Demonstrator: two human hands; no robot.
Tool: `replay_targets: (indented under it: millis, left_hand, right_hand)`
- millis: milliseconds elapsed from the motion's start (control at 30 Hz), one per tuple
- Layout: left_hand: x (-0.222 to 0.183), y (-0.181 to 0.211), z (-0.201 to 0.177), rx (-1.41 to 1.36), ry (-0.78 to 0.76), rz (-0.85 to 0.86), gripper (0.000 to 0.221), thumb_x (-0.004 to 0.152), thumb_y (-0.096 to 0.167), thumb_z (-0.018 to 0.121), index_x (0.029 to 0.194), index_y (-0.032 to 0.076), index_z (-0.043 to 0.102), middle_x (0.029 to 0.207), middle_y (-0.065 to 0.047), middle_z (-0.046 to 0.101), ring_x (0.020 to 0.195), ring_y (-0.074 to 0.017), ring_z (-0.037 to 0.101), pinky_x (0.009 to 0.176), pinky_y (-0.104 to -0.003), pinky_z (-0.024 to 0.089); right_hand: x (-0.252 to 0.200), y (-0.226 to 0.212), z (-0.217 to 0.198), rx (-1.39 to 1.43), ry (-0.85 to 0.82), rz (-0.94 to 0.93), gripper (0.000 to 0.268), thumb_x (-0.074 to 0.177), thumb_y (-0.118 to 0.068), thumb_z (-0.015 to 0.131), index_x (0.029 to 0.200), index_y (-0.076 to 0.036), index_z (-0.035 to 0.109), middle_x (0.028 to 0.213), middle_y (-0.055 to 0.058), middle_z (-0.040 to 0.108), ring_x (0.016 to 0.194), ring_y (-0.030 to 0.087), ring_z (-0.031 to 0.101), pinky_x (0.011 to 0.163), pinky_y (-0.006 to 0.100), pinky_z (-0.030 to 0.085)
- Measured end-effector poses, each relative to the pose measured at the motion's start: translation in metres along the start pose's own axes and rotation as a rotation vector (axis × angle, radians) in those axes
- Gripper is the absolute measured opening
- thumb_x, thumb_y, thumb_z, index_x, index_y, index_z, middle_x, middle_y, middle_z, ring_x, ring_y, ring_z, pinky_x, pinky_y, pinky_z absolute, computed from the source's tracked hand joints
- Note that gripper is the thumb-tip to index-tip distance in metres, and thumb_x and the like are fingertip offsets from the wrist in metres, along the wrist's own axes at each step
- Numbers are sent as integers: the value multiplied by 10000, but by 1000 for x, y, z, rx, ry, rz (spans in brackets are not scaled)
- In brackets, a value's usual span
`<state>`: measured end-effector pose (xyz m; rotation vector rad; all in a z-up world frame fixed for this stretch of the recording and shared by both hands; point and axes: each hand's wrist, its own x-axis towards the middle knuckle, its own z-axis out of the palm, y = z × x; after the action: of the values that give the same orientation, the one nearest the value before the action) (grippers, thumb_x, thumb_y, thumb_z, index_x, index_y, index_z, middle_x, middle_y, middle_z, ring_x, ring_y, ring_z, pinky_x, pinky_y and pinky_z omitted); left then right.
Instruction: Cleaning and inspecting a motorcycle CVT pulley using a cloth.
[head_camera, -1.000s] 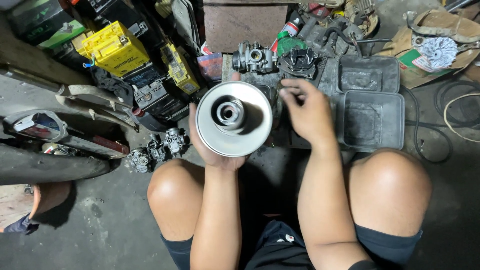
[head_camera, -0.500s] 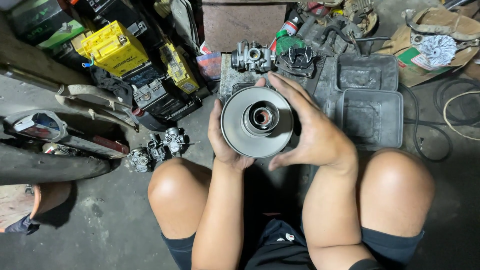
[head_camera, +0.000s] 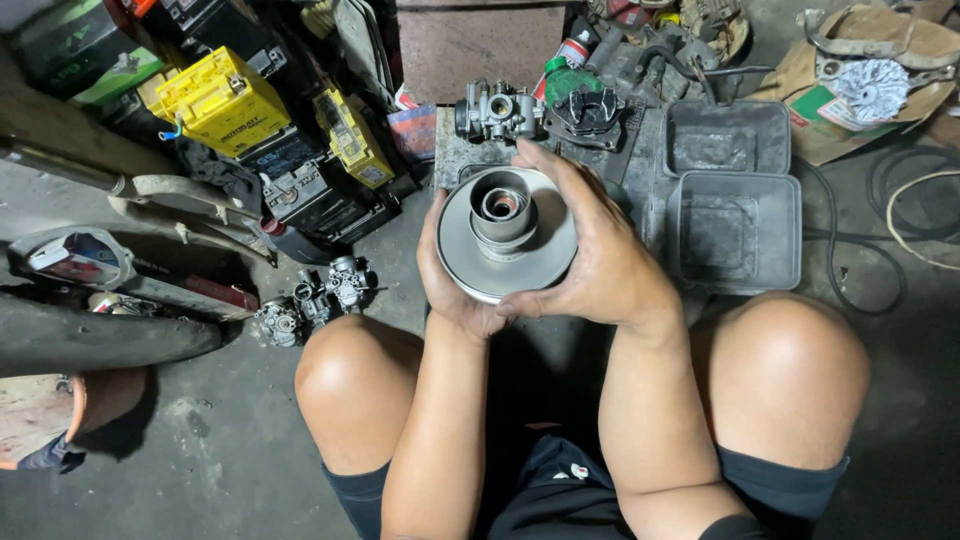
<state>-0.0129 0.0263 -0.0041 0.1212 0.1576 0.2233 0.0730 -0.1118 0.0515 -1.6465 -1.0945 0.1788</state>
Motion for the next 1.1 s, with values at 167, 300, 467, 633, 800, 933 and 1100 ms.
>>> replay_targets:
  millis: [167, 300, 467, 633, 800, 933, 1100]
  left_hand:
    - [-1, 0, 5, -1, 41, -1, 480, 1066, 409, 451, 1237, 4, 644, 1106, -148, 734, 931, -230, 719, 832, -343, 604]
    - [0, -3, 5, 5, 30, -5, 503, 1069, 418, 437, 1271, -1, 629, 1148, -155, 724, 982, -245, 712, 881, -361, 595]
    - [-1, -1, 12, 4, -26, -15, 609, 1058, 485, 411, 1368, -19, 554, 1239, -203, 672, 1075, -306, 679, 942, -423, 578]
    - [-5, 1, 26, -11, -12, 18, 713, 1012, 554, 419, 1423, -23, 504, 1290, -242, 618, 1130, -368, 639, 970, -492, 555]
    - [-3, 3, 41, -27, 158, 140, 736, 913, 582, 489, 1374, 9, 543, 1267, -228, 590, 1136, -402, 599, 976, -555, 516]
    - [-5, 6, 48, -37, 251, 213, 749, 864, 595, 524, 1349, 25, 563, 1256, -222, 575, 1138, -418, 578, 980, -587, 496]
    - [-5, 10, 50, -58, 434, 341, 778, 766, 622, 594, 1300, 58, 603, 1234, -209, 547, 1143, -452, 538, 986, -651, 456]
  right_hand:
    - [0, -5, 2, 70, 27, 67, 1205, 519, -216, 987, 1523, 5, 357, 1449, 217, 580, 1335, 329, 604, 1152, 416, 463]
    - [0, -3, 1, 90, 19, 84, 1143, 567, -267, 955, 1514, -1, 373, 1450, 211, 572, 1339, 328, 594, 1152, 417, 454]
    - [-10, 29, 0, 285, 54, 30, 1204, 607, -345, 922, 1584, -50, 283, 1632, 179, 381, 1510, 341, 408, 1283, 484, 326]
    - [-6, 53, -5, 142, 178, 274, 647, 1040, -458, 582, 1513, -50, 414, 1412, 271, 544, 1315, 493, 515, 1093, 646, 416]
    - [-21, 136, 19, -467, -237, 884, 756, 729, 21, 752, 1443, -138, 563, 1227, 189, 704, 1204, 427, 634, 1028, 537, 531]
    - [-10, 96, 39, -361, -237, 911, 402, 801, -206, 702, 1198, -161, 745, 1077, 174, 761, 1098, 416, 694, 930, 547, 577]
    - [-4, 91, 58, -426, -306, 1062, 451, 813, -309, 700, 1253, -209, 710, 1167, 98, 743, 1151, 337, 687, 935, 500, 586]
